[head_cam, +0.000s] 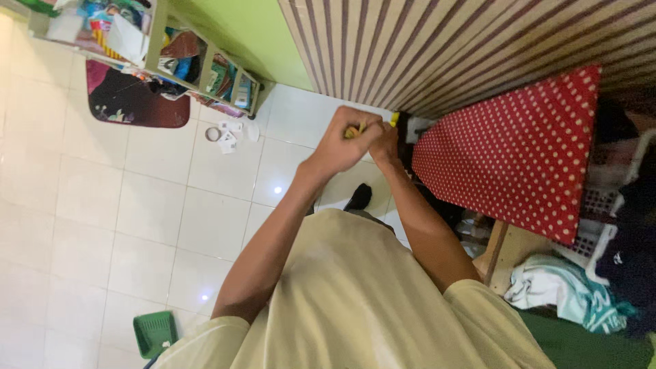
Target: The person sweeps the floor using a broom and a dustpan, collecting debris from around the edges of a room.
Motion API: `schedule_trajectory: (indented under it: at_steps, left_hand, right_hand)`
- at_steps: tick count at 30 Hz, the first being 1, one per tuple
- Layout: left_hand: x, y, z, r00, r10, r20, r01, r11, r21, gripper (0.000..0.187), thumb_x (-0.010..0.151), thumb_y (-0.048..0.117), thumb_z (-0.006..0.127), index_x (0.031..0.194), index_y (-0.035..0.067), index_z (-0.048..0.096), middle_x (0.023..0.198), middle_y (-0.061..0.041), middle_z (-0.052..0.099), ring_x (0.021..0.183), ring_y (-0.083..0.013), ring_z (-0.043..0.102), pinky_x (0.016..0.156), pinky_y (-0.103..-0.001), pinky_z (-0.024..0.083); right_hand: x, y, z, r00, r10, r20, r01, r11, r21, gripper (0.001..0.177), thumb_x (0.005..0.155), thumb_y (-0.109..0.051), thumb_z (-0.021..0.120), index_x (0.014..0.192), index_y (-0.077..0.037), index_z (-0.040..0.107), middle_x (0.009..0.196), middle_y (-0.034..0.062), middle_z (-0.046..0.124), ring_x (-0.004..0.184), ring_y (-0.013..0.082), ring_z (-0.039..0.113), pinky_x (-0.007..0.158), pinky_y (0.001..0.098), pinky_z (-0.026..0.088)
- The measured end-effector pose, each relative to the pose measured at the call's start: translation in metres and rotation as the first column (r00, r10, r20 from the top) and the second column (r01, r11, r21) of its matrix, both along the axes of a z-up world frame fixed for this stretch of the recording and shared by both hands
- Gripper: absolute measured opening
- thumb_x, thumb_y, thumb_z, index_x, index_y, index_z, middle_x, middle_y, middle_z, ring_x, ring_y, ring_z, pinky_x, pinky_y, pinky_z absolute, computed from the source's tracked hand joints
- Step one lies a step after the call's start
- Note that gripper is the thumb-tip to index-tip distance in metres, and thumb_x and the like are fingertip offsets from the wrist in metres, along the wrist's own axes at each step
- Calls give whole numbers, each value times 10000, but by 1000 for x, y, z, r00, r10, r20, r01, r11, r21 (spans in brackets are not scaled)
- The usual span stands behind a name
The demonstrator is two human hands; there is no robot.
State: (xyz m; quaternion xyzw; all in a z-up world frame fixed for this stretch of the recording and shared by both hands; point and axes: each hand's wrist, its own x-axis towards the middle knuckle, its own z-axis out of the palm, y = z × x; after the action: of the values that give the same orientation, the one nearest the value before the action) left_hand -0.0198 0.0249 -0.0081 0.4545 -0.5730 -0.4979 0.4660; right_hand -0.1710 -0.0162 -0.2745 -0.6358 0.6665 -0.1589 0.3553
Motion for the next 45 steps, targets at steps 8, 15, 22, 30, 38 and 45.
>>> schedule_trajectory:
  at_steps: [8, 15, 22, 30, 38, 45]
  left_hand:
    - [3, 16, 2, 994, 111, 24, -112, 993, 32, 285, 919, 82, 597, 728, -61, 441, 649, -94, 317, 617, -109, 358, 580, -325, 360]
    - [-6, 30, 31, 996, 42, -79, -53, 990, -134, 198, 944, 129, 583, 911, -45, 673, 761, -140, 656, 689, -145, 638, 734, -320, 524]
    - [-10, 35, 52, 998, 34, 47, -35, 999, 13, 192, 902, 104, 611, 817, -65, 644, 632, -153, 531, 564, -173, 482, 600, -329, 467]
    - [-10, 45, 64, 998, -24, 64, 30, 996, -90, 276, 913, 79, 637, 708, -42, 498, 609, -132, 421, 552, -192, 381, 568, -344, 408]
    - [-2, 60, 81, 995, 1, -96, -16, 989, -150, 186, 919, 45, 585, 775, -48, 514, 724, -135, 567, 648, -190, 512, 674, -331, 486]
    - [-9, 68, 61, 994, 78, -71, -84, 992, -95, 196, 881, 32, 573, 741, -48, 461, 651, -84, 493, 605, -147, 406, 595, -310, 401]
  right_hand:
    - [4, 4, -20, 981, 57, 187, -68, 996, 58, 146, 953, -143, 622, 872, -31, 668, 872, 106, 667, 803, 255, 644, 701, 397, 532]
    - [-3, 21, -37, 857, -25, 515, -89, 977, 196, 165, 974, -159, 595, 847, -59, 629, 862, 31, 637, 781, 175, 606, 678, 342, 516]
    - [-2, 25, -52, 514, -51, 856, -227, 955, 193, 173, 1015, -177, 570, 873, -79, 573, 883, -20, 582, 809, 118, 563, 700, 300, 494]
    - [-6, 57, -3, 254, -191, 948, -260, 931, 257, 233, 1019, -235, 495, 1171, -73, 564, 1048, -42, 558, 976, 75, 556, 879, 256, 492]
    - [-2, 51, 85, 697, 312, 646, -305, 944, -126, 241, 928, -273, 605, 966, -35, 615, 900, 82, 622, 844, 233, 618, 746, 357, 498]
    - [-14, 46, 102, 958, 266, 107, -255, 961, -109, 334, 836, -342, 713, 789, -12, 685, 769, 210, 684, 717, 374, 680, 626, 452, 509]
